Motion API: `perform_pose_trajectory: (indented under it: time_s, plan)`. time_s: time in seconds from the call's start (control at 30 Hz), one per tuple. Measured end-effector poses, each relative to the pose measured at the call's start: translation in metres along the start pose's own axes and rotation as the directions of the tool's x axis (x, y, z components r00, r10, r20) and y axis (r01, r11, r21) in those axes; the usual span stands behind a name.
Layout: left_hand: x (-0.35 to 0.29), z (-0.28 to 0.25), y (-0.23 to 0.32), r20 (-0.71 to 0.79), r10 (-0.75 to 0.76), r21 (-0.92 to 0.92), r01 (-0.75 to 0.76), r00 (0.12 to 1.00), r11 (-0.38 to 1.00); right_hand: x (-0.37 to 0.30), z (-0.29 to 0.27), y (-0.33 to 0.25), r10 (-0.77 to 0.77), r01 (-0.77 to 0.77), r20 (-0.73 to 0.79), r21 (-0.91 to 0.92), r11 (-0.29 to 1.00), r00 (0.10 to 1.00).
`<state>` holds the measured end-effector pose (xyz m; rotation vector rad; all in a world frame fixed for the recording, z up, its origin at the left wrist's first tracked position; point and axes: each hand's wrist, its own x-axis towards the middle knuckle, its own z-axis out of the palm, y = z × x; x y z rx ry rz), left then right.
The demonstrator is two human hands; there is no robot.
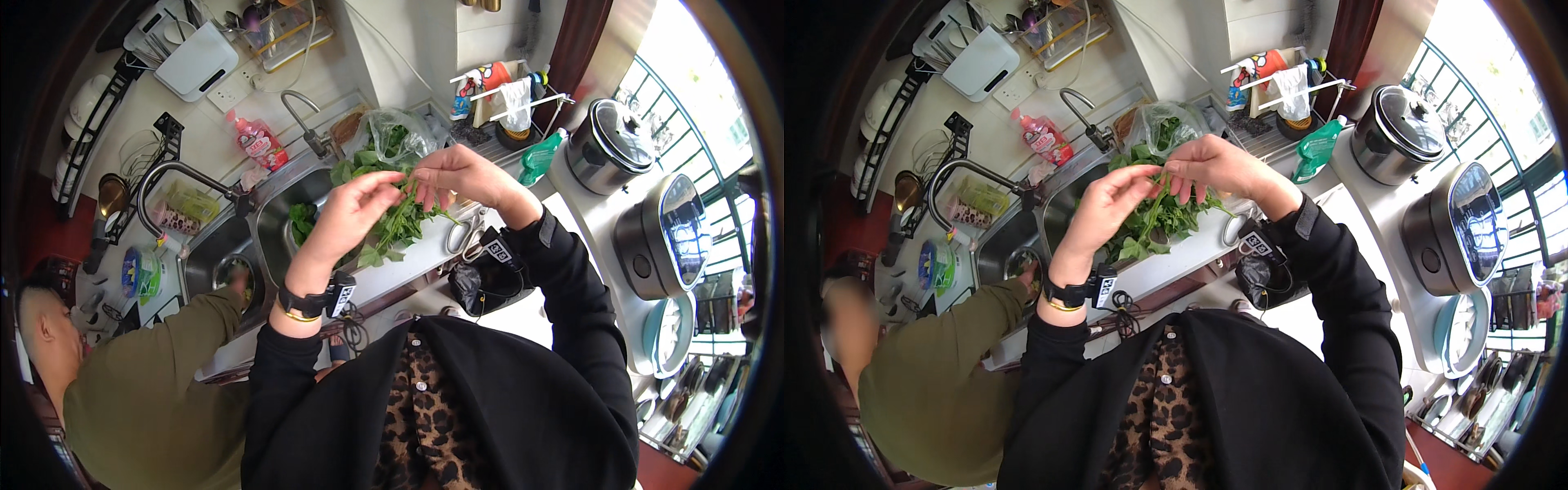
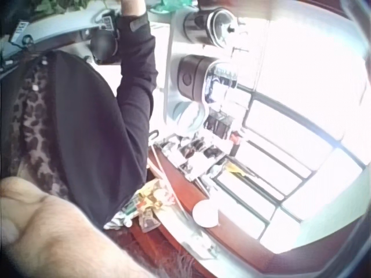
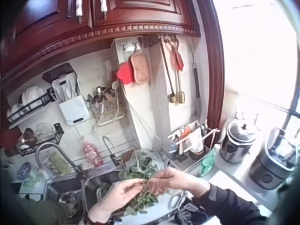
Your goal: The person retrieves leafy greens from the refrigerator, places them on the counter, and uses scissors to trim the stems. They then separate the leaves by hand and place them into the sink.
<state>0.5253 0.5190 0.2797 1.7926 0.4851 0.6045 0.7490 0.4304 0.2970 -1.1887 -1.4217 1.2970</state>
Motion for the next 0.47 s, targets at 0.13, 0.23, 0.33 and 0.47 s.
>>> perform_pose_trajectory:
  time_s: [0.13, 0.23, 0.33, 0.47]
  plan:
    - [0.004, 0.008, 0.004, -0.017, 0.067, 0.27, -0.06, 0.998, 0.961, 0.004, 0.01, -0.003, 0.021, -0.03, -0.05, -0.169, 0.985, 0.999]
    - [0.001, 0.012, 0.006, 0.011, 0.188, 0.449, -0.173, 0.982, 0.877, 0.006, 0.015, -0.003, -0.027, 0.002, -0.082, -0.293, 0.956, 0.996]
    - [0.0, 0.014, 0.007, 0.065, 0.24, 0.572, -0.233, 0.969, 0.786, 0.006, 0.018, -0.002, -0.004, -0.021, -0.073, -0.341, 0.94, 0.997]
    - [-0.003, 0.014, 0.002, 0.062, 0.3, 0.601, -0.276, 0.952, 0.75, 0.006, 0.025, -0.001, 0.004, -0.022, -0.055, -0.333, 0.943, 0.999]
